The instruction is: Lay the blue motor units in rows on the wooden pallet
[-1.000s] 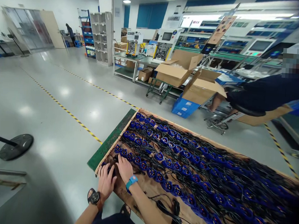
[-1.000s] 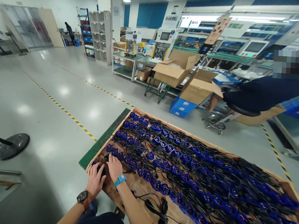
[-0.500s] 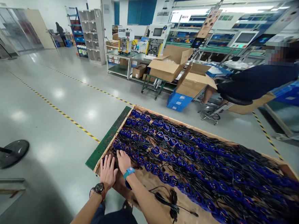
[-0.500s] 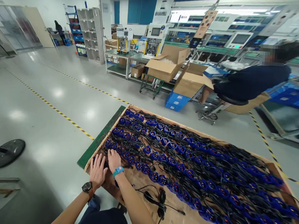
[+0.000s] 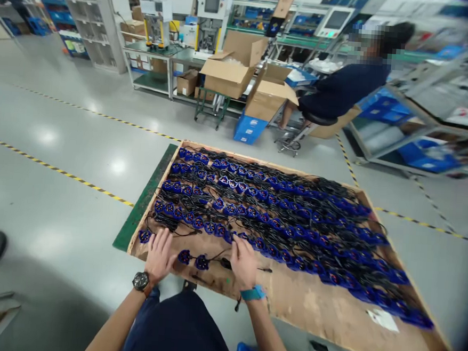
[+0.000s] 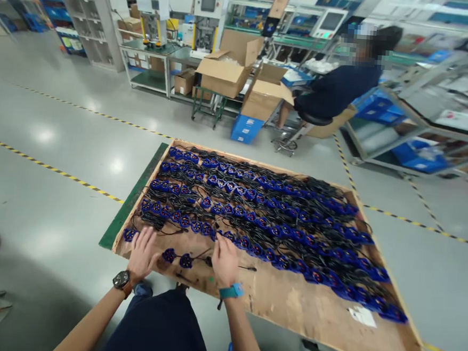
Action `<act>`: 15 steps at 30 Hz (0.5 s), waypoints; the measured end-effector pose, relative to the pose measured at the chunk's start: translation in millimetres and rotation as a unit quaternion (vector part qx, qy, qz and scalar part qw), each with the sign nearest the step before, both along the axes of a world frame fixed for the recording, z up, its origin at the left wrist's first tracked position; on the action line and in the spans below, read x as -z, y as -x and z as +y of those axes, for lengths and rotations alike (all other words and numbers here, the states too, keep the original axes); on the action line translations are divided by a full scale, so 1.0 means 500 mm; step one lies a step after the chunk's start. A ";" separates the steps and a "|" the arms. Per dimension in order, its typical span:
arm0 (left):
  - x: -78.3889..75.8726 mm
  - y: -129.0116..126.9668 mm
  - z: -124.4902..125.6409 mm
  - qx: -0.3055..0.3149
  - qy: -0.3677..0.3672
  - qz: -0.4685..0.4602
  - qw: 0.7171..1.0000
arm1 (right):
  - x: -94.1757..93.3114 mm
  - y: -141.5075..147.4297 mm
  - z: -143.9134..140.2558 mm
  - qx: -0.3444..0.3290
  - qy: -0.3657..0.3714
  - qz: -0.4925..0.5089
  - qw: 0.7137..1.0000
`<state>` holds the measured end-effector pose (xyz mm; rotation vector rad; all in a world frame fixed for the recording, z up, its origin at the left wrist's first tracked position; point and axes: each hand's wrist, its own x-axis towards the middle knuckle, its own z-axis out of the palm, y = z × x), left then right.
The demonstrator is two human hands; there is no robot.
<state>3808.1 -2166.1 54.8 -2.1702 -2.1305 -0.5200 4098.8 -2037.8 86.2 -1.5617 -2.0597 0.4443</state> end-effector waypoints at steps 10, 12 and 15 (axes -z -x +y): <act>0.033 -0.063 0.072 0.209 0.142 -0.029 0.967 | 0.043 -0.060 -0.089 -0.094 0.100 -0.179 0.974; 0.033 -0.068 0.082 0.172 0.147 -0.023 0.974 | 0.046 -0.056 -0.092 -0.088 0.112 -0.198 0.970; 0.012 -0.095 0.082 0.123 0.144 -0.001 0.982 | 0.038 -0.057 -0.097 -0.084 0.104 -0.186 0.973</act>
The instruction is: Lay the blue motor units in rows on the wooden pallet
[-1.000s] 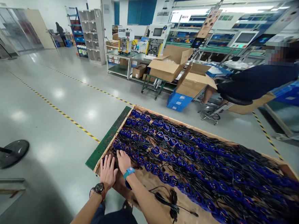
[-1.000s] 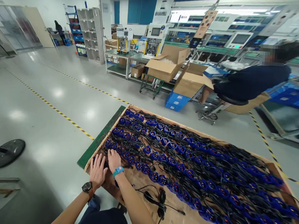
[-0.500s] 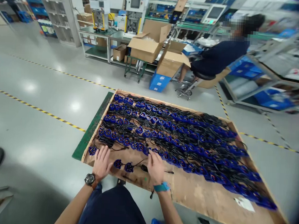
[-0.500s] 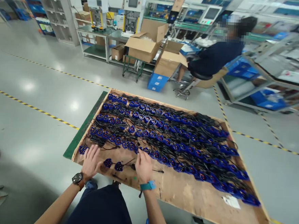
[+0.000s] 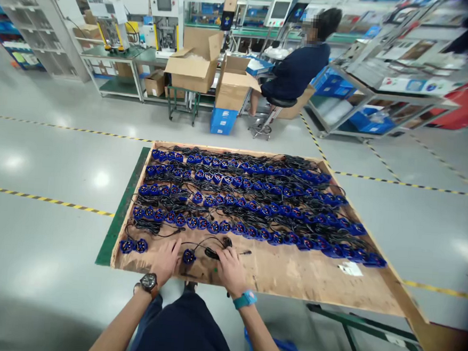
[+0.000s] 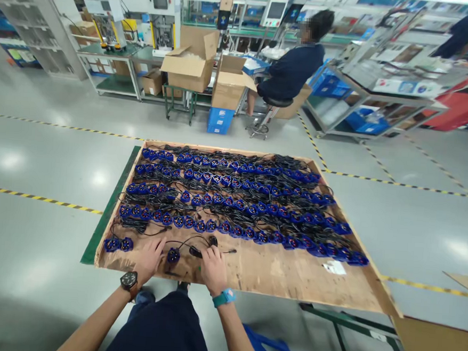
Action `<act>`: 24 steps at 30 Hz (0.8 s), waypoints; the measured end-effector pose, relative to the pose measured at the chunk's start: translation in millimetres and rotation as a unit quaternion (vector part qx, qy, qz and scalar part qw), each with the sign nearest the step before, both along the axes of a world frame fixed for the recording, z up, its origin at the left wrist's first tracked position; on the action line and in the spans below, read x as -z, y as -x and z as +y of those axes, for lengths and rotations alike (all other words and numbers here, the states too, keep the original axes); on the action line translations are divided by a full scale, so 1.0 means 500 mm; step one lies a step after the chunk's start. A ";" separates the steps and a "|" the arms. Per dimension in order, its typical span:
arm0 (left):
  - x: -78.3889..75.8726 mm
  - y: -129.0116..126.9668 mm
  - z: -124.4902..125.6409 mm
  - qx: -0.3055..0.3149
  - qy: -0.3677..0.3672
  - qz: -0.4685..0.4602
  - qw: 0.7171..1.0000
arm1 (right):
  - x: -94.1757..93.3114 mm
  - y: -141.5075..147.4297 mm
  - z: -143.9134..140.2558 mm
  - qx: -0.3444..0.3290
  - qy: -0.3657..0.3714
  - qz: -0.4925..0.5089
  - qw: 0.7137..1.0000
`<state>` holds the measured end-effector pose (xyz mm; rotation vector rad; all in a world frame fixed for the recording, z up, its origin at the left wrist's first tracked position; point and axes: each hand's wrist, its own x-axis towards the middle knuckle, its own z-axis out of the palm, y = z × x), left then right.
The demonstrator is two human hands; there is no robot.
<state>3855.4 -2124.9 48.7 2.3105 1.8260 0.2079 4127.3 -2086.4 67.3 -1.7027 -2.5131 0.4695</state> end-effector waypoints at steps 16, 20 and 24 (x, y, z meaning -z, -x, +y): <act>0.006 -0.114 0.010 -0.017 -0.030 -0.026 0.999 | 0.049 0.009 0.017 0.187 -0.070 -0.128 0.971; 0.023 -0.101 -0.030 -0.091 -0.075 -0.024 0.993 | 0.074 0.015 0.020 0.127 -0.046 -0.025 0.991; 0.042 -0.069 -0.089 -0.188 -0.149 -0.011 0.971 | 0.048 0.082 0.055 -0.037 0.046 0.141 0.988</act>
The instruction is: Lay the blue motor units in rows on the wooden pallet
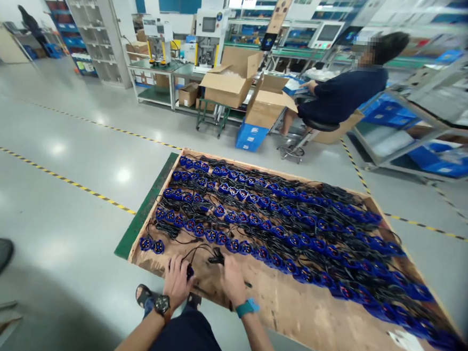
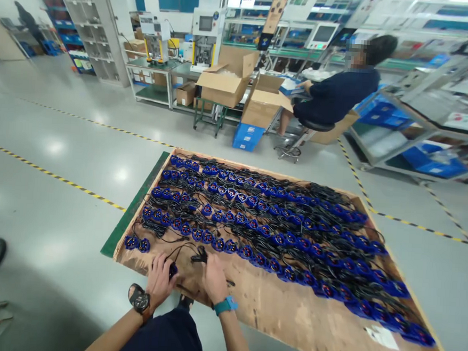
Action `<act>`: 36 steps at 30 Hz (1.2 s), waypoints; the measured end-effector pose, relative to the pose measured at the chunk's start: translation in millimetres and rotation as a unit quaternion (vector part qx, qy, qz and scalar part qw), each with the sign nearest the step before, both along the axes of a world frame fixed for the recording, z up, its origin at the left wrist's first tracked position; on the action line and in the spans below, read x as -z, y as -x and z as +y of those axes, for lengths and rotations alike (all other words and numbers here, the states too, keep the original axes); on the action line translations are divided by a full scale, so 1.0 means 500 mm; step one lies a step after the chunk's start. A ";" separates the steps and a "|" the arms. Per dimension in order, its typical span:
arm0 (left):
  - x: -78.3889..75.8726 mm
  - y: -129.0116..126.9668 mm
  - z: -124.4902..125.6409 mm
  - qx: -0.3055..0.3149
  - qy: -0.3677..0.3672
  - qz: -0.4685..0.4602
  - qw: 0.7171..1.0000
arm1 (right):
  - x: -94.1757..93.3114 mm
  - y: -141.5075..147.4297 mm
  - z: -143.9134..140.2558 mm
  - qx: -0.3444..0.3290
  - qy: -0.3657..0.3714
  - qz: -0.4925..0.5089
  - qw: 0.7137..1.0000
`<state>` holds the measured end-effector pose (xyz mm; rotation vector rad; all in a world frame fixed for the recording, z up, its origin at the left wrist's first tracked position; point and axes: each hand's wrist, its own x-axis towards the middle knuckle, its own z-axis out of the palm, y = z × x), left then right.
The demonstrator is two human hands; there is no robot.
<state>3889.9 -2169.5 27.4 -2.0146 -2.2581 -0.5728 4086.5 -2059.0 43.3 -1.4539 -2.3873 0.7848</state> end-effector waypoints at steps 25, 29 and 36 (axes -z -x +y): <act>0.001 0.035 0.039 -0.045 -0.052 0.047 0.997 | -0.089 0.253 0.067 -0.136 -0.088 -0.041 0.986; 0.000 0.046 0.034 -0.031 -0.027 0.064 0.997 | -0.059 0.179 0.013 -0.101 -0.095 -0.060 0.989; 0.001 0.046 0.061 -0.034 -0.026 0.088 0.995 | 0.008 0.156 0.035 -0.051 -0.115 -0.067 0.990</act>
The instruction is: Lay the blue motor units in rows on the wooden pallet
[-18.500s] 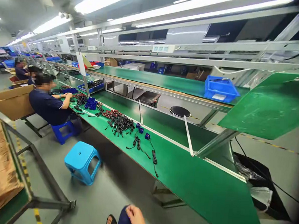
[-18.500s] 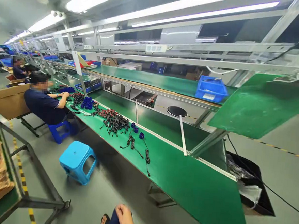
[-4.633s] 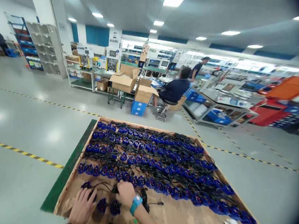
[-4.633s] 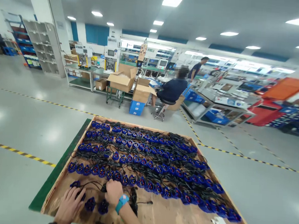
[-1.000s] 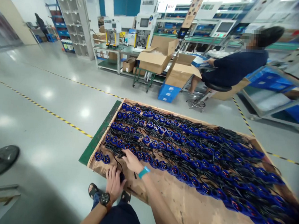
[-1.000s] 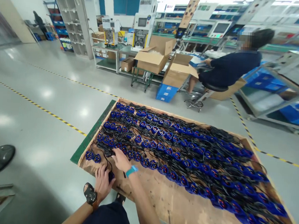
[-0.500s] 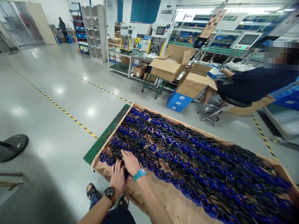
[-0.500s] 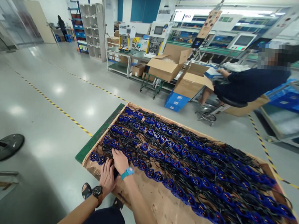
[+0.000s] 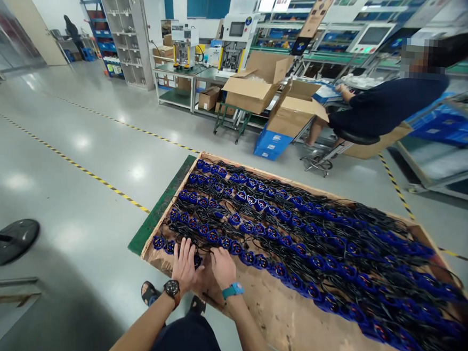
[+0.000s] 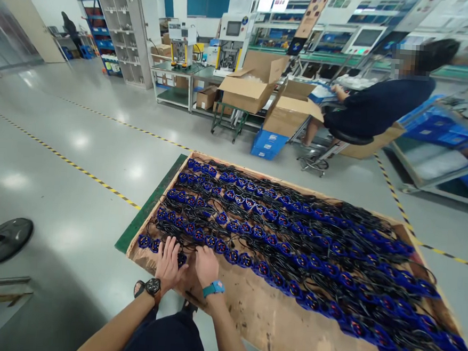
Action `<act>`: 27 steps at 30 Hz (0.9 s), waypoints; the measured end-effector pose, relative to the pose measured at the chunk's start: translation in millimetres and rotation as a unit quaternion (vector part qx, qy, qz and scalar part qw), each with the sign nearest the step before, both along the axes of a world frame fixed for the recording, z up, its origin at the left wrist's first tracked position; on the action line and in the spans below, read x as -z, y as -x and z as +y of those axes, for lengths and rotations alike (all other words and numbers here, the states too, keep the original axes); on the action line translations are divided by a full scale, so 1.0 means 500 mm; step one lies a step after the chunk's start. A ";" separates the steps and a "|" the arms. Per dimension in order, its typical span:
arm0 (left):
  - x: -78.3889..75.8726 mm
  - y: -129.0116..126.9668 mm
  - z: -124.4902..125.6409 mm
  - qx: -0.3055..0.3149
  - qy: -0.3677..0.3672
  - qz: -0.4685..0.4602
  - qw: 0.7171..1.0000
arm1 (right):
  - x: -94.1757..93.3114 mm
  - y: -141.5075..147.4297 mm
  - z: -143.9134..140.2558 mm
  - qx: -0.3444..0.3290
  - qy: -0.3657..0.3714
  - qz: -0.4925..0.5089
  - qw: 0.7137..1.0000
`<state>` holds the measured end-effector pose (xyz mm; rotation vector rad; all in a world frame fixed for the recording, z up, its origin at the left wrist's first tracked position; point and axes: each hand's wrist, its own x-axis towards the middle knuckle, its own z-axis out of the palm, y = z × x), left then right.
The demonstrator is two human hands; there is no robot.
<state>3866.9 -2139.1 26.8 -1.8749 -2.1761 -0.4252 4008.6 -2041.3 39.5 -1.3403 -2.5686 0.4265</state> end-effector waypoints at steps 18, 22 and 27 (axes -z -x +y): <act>-0.018 0.170 -0.107 -0.003 0.047 -0.020 0.999 | 0.013 0.126 -0.131 -0.115 -0.035 0.035 0.992; -0.025 0.199 -0.094 0.034 0.071 -0.043 0.996 | 0.006 0.139 -0.133 -0.132 -0.054 0.016 0.990; -0.070 0.154 -0.114 0.027 0.084 -0.071 0.993 | 0.015 0.099 -0.146 -0.129 -0.058 0.045 0.989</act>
